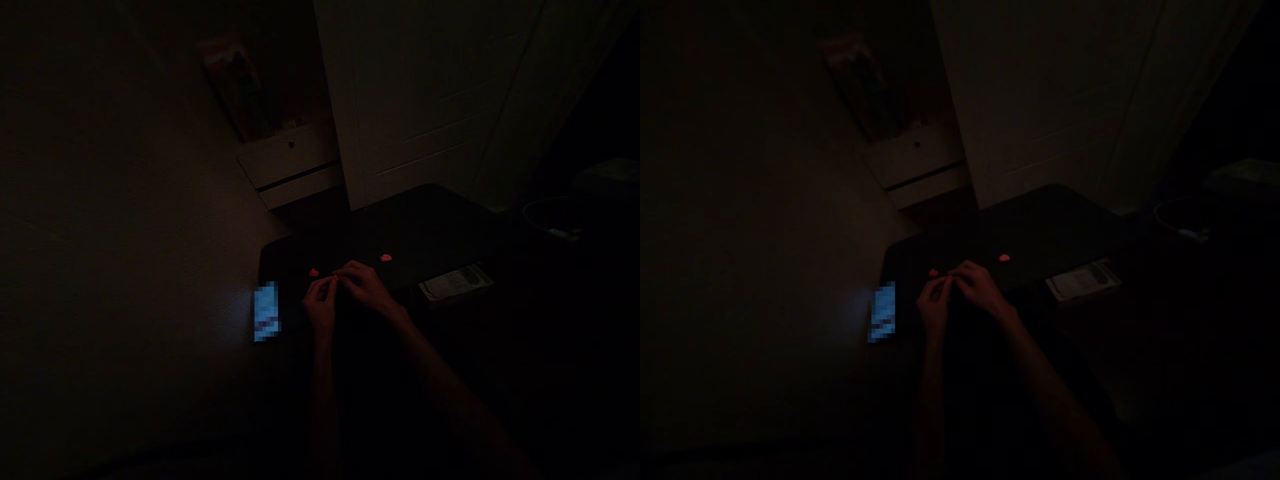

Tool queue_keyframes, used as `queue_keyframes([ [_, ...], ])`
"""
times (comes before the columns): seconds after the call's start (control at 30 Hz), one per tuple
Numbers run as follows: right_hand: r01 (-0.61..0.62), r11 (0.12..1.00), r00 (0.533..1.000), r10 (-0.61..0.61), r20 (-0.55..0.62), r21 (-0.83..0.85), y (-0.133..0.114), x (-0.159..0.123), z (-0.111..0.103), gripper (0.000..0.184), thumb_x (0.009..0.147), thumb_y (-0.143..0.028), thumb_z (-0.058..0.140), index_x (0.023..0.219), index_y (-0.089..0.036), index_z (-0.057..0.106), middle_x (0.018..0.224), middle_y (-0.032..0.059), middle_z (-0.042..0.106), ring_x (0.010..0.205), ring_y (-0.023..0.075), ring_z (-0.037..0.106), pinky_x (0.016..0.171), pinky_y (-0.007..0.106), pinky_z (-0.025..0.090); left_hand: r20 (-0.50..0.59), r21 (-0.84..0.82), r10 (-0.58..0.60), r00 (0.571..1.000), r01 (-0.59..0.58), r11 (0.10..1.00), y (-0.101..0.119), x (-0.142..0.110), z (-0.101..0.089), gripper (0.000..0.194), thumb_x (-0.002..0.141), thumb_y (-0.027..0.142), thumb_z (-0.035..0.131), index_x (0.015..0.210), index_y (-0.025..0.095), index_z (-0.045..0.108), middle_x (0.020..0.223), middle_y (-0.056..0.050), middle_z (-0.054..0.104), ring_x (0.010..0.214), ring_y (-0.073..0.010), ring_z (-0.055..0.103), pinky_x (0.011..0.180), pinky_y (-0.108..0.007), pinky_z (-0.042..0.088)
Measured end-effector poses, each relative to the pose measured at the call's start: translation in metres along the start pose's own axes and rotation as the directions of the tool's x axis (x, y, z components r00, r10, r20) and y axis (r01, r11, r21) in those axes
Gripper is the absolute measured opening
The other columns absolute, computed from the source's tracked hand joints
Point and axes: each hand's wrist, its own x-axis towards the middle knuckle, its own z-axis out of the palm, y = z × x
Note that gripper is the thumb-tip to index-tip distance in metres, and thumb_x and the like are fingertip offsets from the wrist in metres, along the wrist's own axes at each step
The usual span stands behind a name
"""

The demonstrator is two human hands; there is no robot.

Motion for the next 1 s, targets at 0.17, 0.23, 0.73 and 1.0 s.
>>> queue_keyframes([
  [0.17, 0.002, 1.000, 1.000, -0.002, 0.010, -0.019, 0.0021, -0.0006, 0.0005, 0.025, 0.098, -0.017, 0.062, 0.111, -0.025, 0.082, 0.100, 0.0065, 0.073, 0.089, 0.0189, 0.070, 0.082, 0.033, 0.056, -0.003, 0.020, 0.012, 1.000, -0.011, 1.000, -0.0023, 0.0000, 0.0001, 0.027, 0.090, 0.046, 0.074, 0.090, 0.019, 0.079, 0.093, -0.006, 0.075, 0.086, -0.0181, 0.071, 0.077, -0.029, 0.058],
  [0.23, 0.001, 1.000, 1.000, 0.000, 0.020, -0.029, 0.0031, -0.0008, 0.0003, 0.027, 0.097, -0.016, 0.061, 0.112, -0.024, 0.082, 0.099, 0.0067, 0.072, 0.088, 0.0188, 0.070, 0.080, 0.032, 0.056, 0.003, 0.033, 0.024, 1.000, -0.024, 0.999, -0.0024, -0.0001, -0.0002, 0.026, 0.091, 0.045, 0.073, 0.090, 0.019, 0.079, 0.093, -0.006, 0.075, 0.087, -0.0182, 0.071, 0.078, -0.029, 0.057],
  [0.73, -0.079, 0.996, 0.994, 0.076, 0.078, 0.032, 0.0024, 0.0003, 0.0005, 0.021, 0.102, -0.029, 0.065, 0.116, -0.024, 0.079, 0.111, 0.0073, 0.077, 0.105, 0.0213, 0.072, 0.097, 0.037, 0.054, 0.023, -0.014, -0.067, 0.997, 0.067, 0.998, -0.0014, 0.0003, -0.0035, 0.029, 0.093, 0.046, 0.070, 0.095, 0.018, 0.079, 0.088, -0.006, 0.076, 0.077, -0.0158, 0.069, 0.071, -0.026, 0.055],
  [1.0, -0.177, 0.981, 0.984, 0.177, 0.012, 0.073, 0.0056, 0.0012, 0.0000, 0.021, 0.097, -0.041, 0.072, 0.100, -0.023, 0.081, 0.099, 0.0057, 0.079, 0.093, 0.0212, 0.074, 0.087, 0.034, 0.055, 0.002, -0.028, -0.061, 0.998, 0.061, 0.998, -0.0056, 0.0008, -0.0039, 0.029, 0.096, 0.043, 0.066, 0.106, 0.019, 0.080, 0.097, -0.007, 0.076, 0.074, -0.0140, 0.067, 0.064, -0.024, 0.054],
])
